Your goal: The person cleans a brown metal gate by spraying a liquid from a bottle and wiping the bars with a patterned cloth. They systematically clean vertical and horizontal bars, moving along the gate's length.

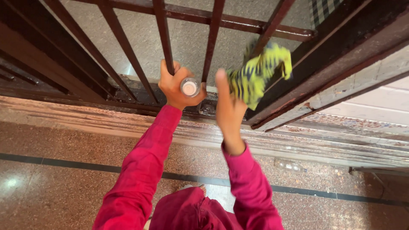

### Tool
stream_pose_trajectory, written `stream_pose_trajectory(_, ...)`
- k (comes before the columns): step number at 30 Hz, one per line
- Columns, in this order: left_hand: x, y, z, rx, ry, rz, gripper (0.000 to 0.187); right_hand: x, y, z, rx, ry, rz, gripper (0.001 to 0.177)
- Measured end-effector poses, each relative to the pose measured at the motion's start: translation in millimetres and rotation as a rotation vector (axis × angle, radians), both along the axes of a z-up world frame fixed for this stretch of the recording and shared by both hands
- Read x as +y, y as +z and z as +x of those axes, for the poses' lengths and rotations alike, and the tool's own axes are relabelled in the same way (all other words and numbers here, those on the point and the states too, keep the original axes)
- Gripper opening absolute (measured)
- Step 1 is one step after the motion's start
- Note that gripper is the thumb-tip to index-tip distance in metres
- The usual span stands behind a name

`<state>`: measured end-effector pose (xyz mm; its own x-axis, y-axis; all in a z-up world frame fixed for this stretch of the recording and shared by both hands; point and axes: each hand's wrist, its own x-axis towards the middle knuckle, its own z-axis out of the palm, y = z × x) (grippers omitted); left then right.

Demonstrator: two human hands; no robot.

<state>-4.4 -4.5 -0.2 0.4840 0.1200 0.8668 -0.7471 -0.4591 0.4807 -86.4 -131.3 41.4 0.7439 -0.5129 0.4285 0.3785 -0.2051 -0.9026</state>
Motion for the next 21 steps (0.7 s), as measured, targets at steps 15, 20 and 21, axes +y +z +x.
stream_pose_trajectory(15, 0.3, -7.9, 3.6, 0.003, -0.007, 0.006, 0.031, -33.5, 37.9, 32.9, -0.046, 0.099, 0.012, 0.047)
stream_pose_trajectory(20, 0.8, -5.5, 3.8, -0.014, -0.025, -0.001, 0.031, -5.0, -21.5, -17.0, -0.141, 0.079, -0.080, 0.055)
stream_pose_trajectory(21, 0.4, -5.1, 4.2, -0.019, -0.022, 0.004, 0.031, 1.9, -32.8, -28.8, 0.108, 0.099, -0.011, 0.048)
